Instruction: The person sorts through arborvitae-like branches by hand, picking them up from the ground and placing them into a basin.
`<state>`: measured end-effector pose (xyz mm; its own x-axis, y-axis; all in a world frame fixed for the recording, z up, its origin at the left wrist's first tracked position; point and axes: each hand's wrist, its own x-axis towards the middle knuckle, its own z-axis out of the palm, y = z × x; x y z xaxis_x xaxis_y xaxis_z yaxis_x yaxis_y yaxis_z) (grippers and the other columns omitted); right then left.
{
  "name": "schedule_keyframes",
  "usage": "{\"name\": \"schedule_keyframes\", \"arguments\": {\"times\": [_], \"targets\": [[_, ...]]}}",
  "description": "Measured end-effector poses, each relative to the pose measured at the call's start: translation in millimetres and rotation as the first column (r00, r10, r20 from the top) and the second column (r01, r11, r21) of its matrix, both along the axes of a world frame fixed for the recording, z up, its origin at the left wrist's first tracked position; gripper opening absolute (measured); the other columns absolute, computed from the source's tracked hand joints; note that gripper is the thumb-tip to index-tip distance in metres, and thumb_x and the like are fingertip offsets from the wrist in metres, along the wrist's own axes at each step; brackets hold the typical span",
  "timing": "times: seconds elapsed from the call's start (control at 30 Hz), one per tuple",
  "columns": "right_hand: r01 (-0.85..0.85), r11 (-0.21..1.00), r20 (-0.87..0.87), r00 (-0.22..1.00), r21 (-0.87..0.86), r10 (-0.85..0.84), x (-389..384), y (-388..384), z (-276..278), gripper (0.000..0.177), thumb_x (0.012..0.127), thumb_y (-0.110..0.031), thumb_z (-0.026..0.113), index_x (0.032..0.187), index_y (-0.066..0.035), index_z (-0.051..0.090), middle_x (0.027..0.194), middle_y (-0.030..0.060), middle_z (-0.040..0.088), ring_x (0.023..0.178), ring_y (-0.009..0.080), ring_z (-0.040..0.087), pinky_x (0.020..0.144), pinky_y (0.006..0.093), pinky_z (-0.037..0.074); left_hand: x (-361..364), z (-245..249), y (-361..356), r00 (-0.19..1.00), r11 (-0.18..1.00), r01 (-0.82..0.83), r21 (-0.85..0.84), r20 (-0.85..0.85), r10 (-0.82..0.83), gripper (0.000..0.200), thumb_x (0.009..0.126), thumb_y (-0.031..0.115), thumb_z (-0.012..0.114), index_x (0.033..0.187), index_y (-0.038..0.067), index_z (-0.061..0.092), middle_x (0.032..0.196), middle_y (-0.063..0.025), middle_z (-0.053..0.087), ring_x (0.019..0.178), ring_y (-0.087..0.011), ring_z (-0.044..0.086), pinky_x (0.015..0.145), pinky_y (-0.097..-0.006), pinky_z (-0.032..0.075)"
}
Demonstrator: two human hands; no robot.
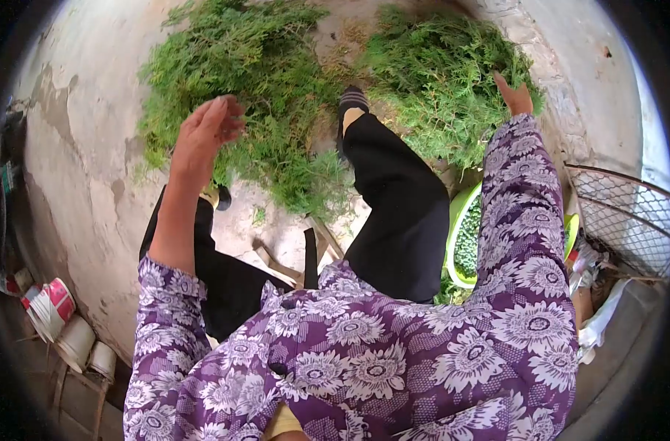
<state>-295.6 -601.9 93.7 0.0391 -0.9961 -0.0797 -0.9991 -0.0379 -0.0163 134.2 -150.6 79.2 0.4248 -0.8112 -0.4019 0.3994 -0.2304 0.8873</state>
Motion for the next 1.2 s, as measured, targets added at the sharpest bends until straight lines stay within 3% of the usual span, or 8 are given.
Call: {"name": "schedule_keyframes", "arguments": {"times": [0.27, 0.37, 0.43, 0.5, 0.57, 0.67, 0.77, 1.2], "targets": [[-0.301, 0.947, 0.575, 0.797, 0.114, 0.184, 181.0, 112.3, -28.2, 0.099, 0.065, -0.065, 0.058, 0.126, 0.007, 0.031, 0.126, 0.0250, 0.037, 0.119, 0.0308, 0.036, 0.096, 0.0362, 0.032, 5.8, 12.9, -6.9, 1.000, 0.997, -0.010, -0.075, -0.002, 0.010, 0.039, 0.085, 0.037, 0.050, 0.103, 0.002, 0.054, 0.095, -0.0070, 0.059, 0.082, -0.0131, 0.055, 0.072, -0.0265, 0.043], [-0.506, 0.756, 0.893, 0.385, 0.415, -0.233, 195.8, 164.7, -119.8, 0.070, 0.077, -0.049, 0.055, 0.122, 0.003, 0.042, 0.121, 0.0191, 0.046, 0.113, 0.0249, 0.044, 0.091, 0.0329, 0.036, 3.5, 15.6, -6.2, 1.000, 0.997, -0.023, -0.076, -0.008, 0.023, 0.038, 0.086, 0.036, 0.050, 0.104, 0.002, 0.054, 0.095, -0.0067, 0.059, 0.083, -0.0134, 0.055, 0.072, -0.0268, 0.043], [-0.374, 0.834, 0.740, 0.670, 0.406, -0.059, 205.3, 238.0, -155.3, 0.040, 0.082, -0.040, 0.052, 0.086, -0.002, 0.063, 0.084, 0.0133, 0.060, 0.080, 0.0195, 0.056, 0.069, 0.0302, 0.043, 5.7, 15.3, -7.9, 1.000, 0.996, -0.026, -0.085, -0.012, 0.025, 0.038, 0.086, 0.035, 0.049, 0.104, 0.002, 0.054, 0.095, -0.0067, 0.059, 0.084, -0.0135, 0.055, 0.072, -0.0269, 0.043], [-0.061, 0.632, 0.408, 0.810, 0.773, -0.421, 183.2, 282.1, -222.2, 0.053, 0.076, -0.051, 0.054, 0.060, -0.002, 0.047, 0.062, 0.0121, 0.049, 0.065, 0.0259, 0.057, 0.061, 0.0371, 0.046, 6.2, 18.1, -5.9, 0.998, 0.996, -0.049, -0.080, -0.044, 0.045, 0.035, 0.088, 0.032, 0.046, 0.105, 0.001, 0.053, 0.096, -0.0074, 0.059, 0.084, -0.0139, 0.055, 0.072, -0.0270, 0.043], [0.099, 0.387, 0.059, 0.925, 0.917, -0.375, 168.0, 287.5, -246.1, 0.059, 0.071, -0.054, 0.058, 0.080, 0.003, 0.055, 0.077, 0.0165, 0.056, 0.079, 0.0288, 0.058, 0.070, 0.0351, 0.046, 8.0, 19.5, -3.0, 0.998, 0.996, -0.052, -0.070, -0.037, 0.049, 0.035, 0.089, 0.030, 0.045, 0.105, 0.001, 0.052, 0.096, -0.0081, 0.059, 0.083, -0.0142, 0.056, 0.072, -0.0271, 0.043], [0.026, 0.778, 0.010, 0.999, 0.628, -0.041, 105.9, 378.8, -290.1, 0.074, 0.068, -0.040, 0.068, 0.120, 0.002, 0.039, 0.094, 0.0167, 0.058, 0.072, 0.0251, 0.057, 0.059, 0.0400, 0.046, 12.4, 17.7, -0.5, 0.996, 0.996, -0.076, -0.053, -0.041, 0.074, 0.035, 0.090, 0.029, 0.042, 0.107, -0.001, 0.051, 0.097, -0.0094, 0.059, 0.083, -0.0148, 0.055, 0.072, -0.0271, 0.043], [-0.012, 0.595, 0.045, 0.998, 0.804, -0.041, 107.6, 377.8, -278.9, 0.086, 0.064, -0.035, 0.071, 0.130, -0.002, 0.028, 0.116, 0.0202, 0.046, 0.101, 0.0310, 0.050, 0.080, 0.0416, 0.044, 11.9, 18.7, -0.9, 0.986, 0.990, -0.137, -0.040, -0.098, 0.133, 0.036, 0.088, 0.031, 0.046, 0.105, 0.000, 0.053, 0.095, -0.0080, 0.059, 0.082, -0.0131, 0.055, 0.072, -0.0254, 0.042], [-0.127, 0.762, -0.045, 0.979, 0.635, 0.201, 173.1, 405.6, -298.5, 0.032, 0.066, -0.021, 0.061, 0.094, -0.007, 0.059, 0.101, 0.0194, 0.050, 0.098, 0.0363, 0.048, 0.084, 0.0484, 0.036, 3.6, 23.9, -5.3, 0.991, 0.997, -0.077, -0.026, -0.108, 0.074, 0.050, 0.089, 0.036, 0.036, 0.115, -0.005, 0.043, 0.106, -0.0169, 0.054, 0.090, -0.0217, 0.054, 0.080, -0.0315, 0.040]]}}
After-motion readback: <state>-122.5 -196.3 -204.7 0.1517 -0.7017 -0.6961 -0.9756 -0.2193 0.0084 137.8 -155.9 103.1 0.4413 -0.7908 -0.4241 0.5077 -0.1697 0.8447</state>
